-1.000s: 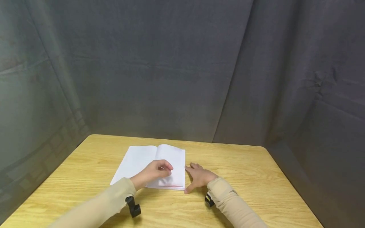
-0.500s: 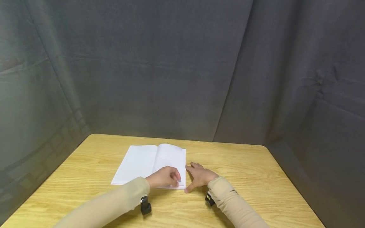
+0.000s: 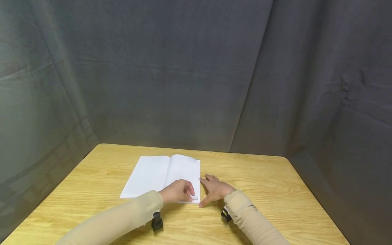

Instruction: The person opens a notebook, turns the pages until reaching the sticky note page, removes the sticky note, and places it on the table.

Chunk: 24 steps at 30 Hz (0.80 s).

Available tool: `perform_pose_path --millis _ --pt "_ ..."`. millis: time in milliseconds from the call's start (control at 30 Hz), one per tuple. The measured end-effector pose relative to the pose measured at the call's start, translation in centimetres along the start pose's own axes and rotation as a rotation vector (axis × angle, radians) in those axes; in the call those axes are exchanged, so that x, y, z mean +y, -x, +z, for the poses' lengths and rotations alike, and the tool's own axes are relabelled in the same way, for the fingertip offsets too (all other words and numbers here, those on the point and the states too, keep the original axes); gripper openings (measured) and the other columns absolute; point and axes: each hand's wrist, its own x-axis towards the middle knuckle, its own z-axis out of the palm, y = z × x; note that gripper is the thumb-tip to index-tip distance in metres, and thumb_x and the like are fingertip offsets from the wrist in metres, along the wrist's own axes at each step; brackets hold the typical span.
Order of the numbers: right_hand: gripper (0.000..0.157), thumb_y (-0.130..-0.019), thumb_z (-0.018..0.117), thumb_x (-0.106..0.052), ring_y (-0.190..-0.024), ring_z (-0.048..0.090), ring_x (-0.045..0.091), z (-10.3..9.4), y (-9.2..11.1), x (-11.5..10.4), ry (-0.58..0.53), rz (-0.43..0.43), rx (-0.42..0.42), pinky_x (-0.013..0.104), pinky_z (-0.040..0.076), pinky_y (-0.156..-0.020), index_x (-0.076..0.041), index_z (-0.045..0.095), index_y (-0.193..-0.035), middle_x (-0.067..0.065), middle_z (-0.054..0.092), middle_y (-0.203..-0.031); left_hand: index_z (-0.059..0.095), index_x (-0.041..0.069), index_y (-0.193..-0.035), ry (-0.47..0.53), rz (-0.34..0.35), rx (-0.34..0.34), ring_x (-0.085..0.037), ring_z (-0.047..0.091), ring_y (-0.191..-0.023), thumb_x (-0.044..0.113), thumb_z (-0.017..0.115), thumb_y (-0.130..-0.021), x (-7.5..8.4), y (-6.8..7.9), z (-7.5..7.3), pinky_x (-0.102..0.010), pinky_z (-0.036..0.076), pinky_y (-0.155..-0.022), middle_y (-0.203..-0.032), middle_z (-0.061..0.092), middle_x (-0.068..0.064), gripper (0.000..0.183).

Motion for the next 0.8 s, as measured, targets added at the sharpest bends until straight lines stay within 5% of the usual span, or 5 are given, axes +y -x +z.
perform_pose_path --millis 167,367,800 --pt "0.105 -0.063 0.077 -0.053 -0.135 0.017 0.042 0.13 0.13 0.06 -0.012 0.002 -0.003 0.059 0.026 -0.1 -0.009 0.027 -0.145 0.022 0.016 -0.149 0.061 0.009 -0.085 -0.033 0.003 0.009 -0.006 0.046 -0.052 0.004 0.062 -0.084 -0.17 -0.09 -0.11 -0.02 0.038 -0.051 -0.062 0.051 0.004 0.006" --pt "0.104 -0.064 0.077 -0.052 -0.134 0.018 0.043 0.22 0.07 0.16 -0.015 -0.011 0.0 0.06 0.027 -0.099 -0.007 0.027 -0.144 0.024 0.017 -0.148 0.057 0.016 -0.101 -0.061 0.027 0.023 -0.008 0.046 -0.049 0.0 0.059 -0.085 -0.38 -0.13 -0.3 -0.022 0.038 -0.048 -0.064 0.049 0.002 0.022" --pt "0.105 -0.065 0.077 -0.052 -0.135 0.015 0.043 0.1 0.03 -0.03 -0.038 0.001 -0.01 0.06 0.026 -0.099 -0.009 0.025 -0.145 0.022 0.014 -0.15 0.067 0.014 -0.082 -0.044 0.031 0.026 -0.006 0.047 -0.05 0.0 0.061 -0.083 -0.62 -0.11 -0.67 -0.02 0.038 -0.049 -0.059 0.048 0.003 0.015"
